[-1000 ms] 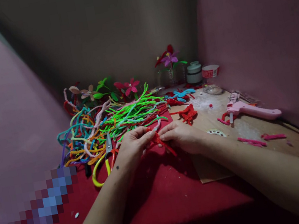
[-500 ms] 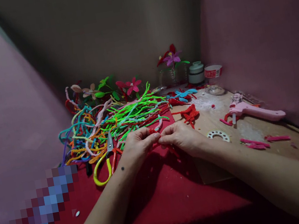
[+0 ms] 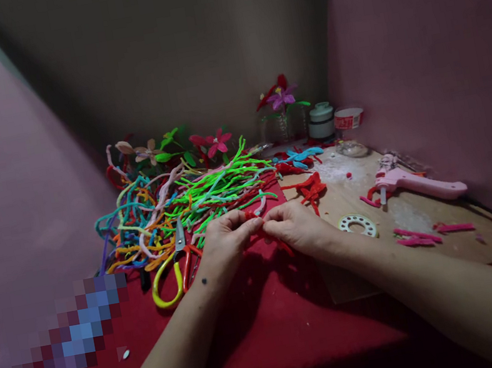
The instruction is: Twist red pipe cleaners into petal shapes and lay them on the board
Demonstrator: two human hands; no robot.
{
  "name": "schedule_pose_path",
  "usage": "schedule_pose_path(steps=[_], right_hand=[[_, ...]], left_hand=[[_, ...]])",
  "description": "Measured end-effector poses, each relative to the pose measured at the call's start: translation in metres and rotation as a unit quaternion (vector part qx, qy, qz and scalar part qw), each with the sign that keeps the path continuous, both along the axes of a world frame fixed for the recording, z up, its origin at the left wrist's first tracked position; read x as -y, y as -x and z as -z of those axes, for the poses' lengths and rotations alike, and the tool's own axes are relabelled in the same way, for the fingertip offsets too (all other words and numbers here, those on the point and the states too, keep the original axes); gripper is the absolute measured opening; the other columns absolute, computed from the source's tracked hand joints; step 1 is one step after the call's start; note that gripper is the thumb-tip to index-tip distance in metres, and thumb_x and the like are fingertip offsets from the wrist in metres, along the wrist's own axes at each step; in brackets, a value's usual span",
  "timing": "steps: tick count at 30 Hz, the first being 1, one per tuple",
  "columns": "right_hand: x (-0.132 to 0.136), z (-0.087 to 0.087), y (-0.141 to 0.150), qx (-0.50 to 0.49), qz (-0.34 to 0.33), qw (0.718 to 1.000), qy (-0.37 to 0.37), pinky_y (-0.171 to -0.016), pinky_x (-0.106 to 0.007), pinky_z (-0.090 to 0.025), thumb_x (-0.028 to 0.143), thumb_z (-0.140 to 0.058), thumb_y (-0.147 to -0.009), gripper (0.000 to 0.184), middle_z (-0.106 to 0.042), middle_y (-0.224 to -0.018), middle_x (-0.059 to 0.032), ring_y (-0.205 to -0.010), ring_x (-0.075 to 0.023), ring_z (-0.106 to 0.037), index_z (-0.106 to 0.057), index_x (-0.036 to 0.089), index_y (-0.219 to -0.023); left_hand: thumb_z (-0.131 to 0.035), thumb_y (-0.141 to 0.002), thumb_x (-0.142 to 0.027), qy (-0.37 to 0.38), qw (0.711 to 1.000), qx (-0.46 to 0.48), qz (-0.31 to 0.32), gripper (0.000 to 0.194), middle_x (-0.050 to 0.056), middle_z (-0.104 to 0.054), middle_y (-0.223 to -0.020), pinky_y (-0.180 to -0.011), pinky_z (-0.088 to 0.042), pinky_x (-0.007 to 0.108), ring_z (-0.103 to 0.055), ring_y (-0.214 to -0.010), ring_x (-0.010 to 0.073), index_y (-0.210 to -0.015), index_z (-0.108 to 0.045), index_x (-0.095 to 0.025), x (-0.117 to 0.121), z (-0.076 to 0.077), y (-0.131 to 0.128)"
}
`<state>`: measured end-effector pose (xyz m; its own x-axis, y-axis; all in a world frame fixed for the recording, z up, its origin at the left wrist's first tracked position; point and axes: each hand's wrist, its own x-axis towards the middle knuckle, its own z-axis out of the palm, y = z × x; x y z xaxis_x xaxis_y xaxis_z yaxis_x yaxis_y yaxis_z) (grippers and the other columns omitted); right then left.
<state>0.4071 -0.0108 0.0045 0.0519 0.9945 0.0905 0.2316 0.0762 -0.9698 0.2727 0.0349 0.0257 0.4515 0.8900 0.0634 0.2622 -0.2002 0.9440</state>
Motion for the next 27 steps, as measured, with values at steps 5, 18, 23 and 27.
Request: schedule_pose_path(steps=[5, 18, 23, 27], right_hand=[[-0.003, 0.004, -0.001, 0.062, 0.007, 0.998, -0.021, -0.046, -0.022, -0.026, 0.02, -0.044, -0.069, 0.02, -0.045, -0.046, 0.003, -0.045, -0.0078, -0.036, -0.055, 0.014, -0.053], [0.004, 0.0, 0.004, 0.052, 0.009, 0.997, -0.054, -0.05, -0.021, -0.03, 0.019, -0.044, -0.073, 0.016, -0.049, -0.056, 0.0017, -0.051, -0.0085, -0.04, -0.054, 0.014, -0.062], [0.004, -0.001, 0.001, 0.017, -0.001, 0.999, -0.035, -0.047, -0.02, -0.028, 0.027, -0.051, -0.073, 0.022, -0.045, -0.05, 0.0033, -0.046, -0.0067, -0.036, -0.052, 0.014, -0.055], [0.007, -0.003, 0.0, 0.054, 0.018, 0.997, -0.043, -0.046, -0.021, -0.026, 0.022, -0.052, -0.072, 0.023, -0.042, -0.045, 0.0039, -0.044, -0.0063, -0.035, -0.05, 0.015, -0.05]], left_hand=[[-0.064, -0.066, -0.03, -0.008, 1.0, 0.011, 0.013, 0.017, -0.003, -0.051, -0.052, -0.043, -0.029, 0.019, -0.04, -0.047, 0.0063, -0.062, -0.059, -0.013, 0.001, 0.0, -0.002], [-0.066, -0.064, -0.029, 0.016, 0.999, 0.041, 0.012, 0.019, -0.004, -0.047, -0.047, -0.042, -0.026, 0.02, -0.037, -0.043, 0.0054, -0.059, -0.058, -0.013, 0.0, -0.001, 0.0], [-0.068, -0.063, -0.027, 0.046, 0.994, 0.08, 0.051, 0.021, -0.001, -0.058, -0.062, -0.046, -0.032, 0.02, -0.045, -0.049, 0.0063, -0.079, -0.062, -0.015, -0.004, -0.008, 0.008], [-0.066, -0.065, -0.029, 0.009, 0.996, 0.069, 0.054, 0.021, -0.001, -0.058, -0.06, -0.046, -0.033, 0.021, -0.044, -0.047, 0.007, -0.08, -0.063, -0.015, -0.005, -0.015, 0.014]])
